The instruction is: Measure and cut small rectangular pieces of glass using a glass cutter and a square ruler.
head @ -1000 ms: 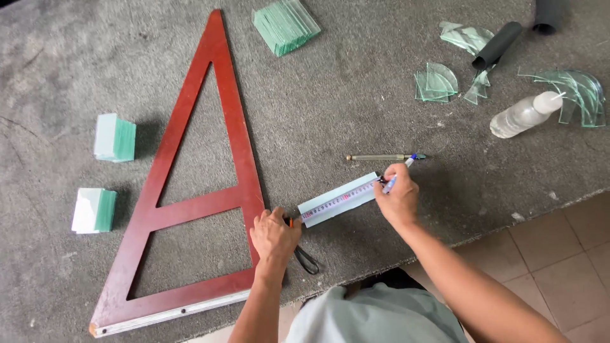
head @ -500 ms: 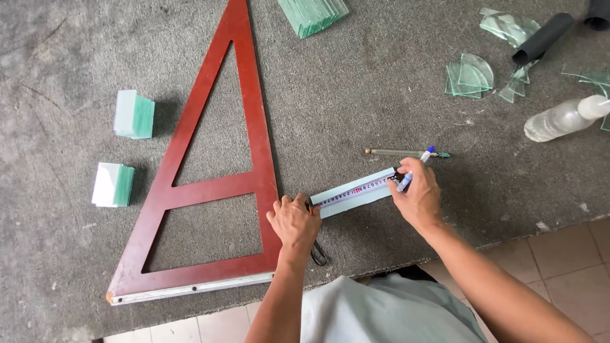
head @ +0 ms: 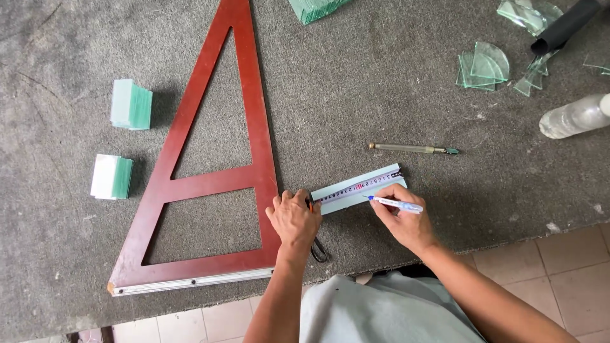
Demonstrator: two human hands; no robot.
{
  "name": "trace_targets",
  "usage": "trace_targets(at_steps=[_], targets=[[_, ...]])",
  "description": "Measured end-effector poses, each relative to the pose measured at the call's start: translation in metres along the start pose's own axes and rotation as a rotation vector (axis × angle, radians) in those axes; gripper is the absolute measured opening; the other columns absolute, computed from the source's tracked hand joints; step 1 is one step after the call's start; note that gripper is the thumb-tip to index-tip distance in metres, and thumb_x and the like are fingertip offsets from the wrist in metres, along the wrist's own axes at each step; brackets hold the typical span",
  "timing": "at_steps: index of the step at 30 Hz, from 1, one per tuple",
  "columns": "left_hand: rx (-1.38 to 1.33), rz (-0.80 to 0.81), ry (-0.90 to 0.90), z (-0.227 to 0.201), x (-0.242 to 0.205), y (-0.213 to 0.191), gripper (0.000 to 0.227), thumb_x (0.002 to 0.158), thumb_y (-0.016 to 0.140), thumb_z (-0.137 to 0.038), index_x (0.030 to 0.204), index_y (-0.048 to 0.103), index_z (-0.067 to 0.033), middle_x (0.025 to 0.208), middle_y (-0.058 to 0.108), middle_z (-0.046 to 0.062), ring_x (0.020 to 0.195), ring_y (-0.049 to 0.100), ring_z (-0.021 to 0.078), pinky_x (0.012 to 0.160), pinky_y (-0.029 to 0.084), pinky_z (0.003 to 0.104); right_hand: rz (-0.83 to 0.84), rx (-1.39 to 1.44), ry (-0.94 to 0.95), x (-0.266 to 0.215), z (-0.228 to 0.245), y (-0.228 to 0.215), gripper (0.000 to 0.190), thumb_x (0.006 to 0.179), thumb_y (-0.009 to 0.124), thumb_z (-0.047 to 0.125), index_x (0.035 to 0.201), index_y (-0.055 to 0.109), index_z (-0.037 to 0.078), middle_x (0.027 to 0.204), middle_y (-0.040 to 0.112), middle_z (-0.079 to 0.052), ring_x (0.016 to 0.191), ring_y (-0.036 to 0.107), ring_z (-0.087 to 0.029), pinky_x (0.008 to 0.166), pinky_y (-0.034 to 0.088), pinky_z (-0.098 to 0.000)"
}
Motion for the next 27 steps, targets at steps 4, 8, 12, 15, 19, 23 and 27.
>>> trace_targets(at_steps=[4,8,12,15,19,23,27], targets=[[0.005,-0.007,0.016,0.001,-0.002,0.0,0.023,0.067,0.06,-0.034,0.084,0.06,-0.0188,0.086,0.055,0.005,0.087,0.051,0.0241,0.072,0.038,0.038,0.002,0.021,0.029,0.005,-0.016,0.011,0.007,0.069,0.061,0.006,0.074,0.057,0.005,0.059,0.059,-0.009,0.05,0.052,-0.014,0.045,0.044,-0.026],[0.013,0.003,0.023,-0.001,-0.002,-0.005,0.023,0.068,0.059,-0.034,0.085,0.06,-0.019,0.086,0.056,0.005,0.087,0.051,0.0236,0.071,0.038,0.037,0.024,0.057,0.02,0.01,0.001,0.012,0.007,0.068,0.06,0.004,0.074,0.061,0.005,0.059,0.061,-0.007,0.049,0.054,-0.012,0.046,0.045,-0.0234],[-0.008,0.01,0.02,0.002,0.0,0.0,0.023,0.067,0.058,-0.035,0.084,0.059,-0.0196,0.087,0.055,0.005,0.088,0.05,0.0237,0.071,0.038,0.037,0.011,0.047,0.04,0.011,-0.001,0.015,0.008,0.067,0.061,0.004,0.074,0.062,0.004,0.058,0.06,-0.009,0.049,0.054,-0.013,0.047,0.046,-0.0245],[-0.009,0.021,0.004,0.001,0.0,-0.001,0.022,0.067,0.058,-0.034,0.084,0.059,-0.0199,0.088,0.056,0.005,0.088,0.05,0.0237,0.071,0.038,0.036,-0.004,0.019,0.04,0.012,0.004,0.013,0.008,0.066,0.06,0.003,0.074,0.062,0.004,0.057,0.059,-0.009,0.049,0.054,-0.013,0.047,0.046,-0.025],[-0.008,0.029,-0.004,0.002,0.0,0.0,0.022,0.067,0.059,-0.035,0.084,0.059,-0.0204,0.089,0.056,0.005,0.088,0.05,0.0231,0.071,0.038,0.036,-0.01,0.002,0.043,0.013,0.002,0.014,0.008,0.065,0.061,0.004,0.073,0.062,0.004,0.057,0.059,-0.008,0.049,0.054,-0.013,0.048,0.046,-0.0251],[-0.023,0.029,-0.003,0.002,0.001,0.001,0.022,0.068,0.058,-0.034,0.084,0.059,-0.0202,0.09,0.056,0.005,0.089,0.05,0.0234,0.071,0.038,0.036,0.004,0.014,0.027,0.014,0.003,0.014,0.006,0.067,0.06,0.003,0.072,0.061,0.003,0.055,0.059,-0.008,0.048,0.053,-0.012,0.048,0.045,-0.0237],[-0.037,0.024,0.0,0.002,0.0,0.0,0.022,0.067,0.058,-0.033,0.084,0.06,-0.0193,0.089,0.056,0.006,0.088,0.05,0.0234,0.071,0.038,0.036,0.004,-0.001,0.019,0.015,0.005,0.014,0.006,0.066,0.059,0.003,0.072,0.061,0.003,0.054,0.058,-0.008,0.047,0.053,-0.012,0.047,0.044,-0.023]])
Point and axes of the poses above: each hand's wrist, its own x-axis towards the middle knuckle, its own y-axis out of the palm, z = x × y, the point moved 2 cm from there along x, towards the middle knuckle
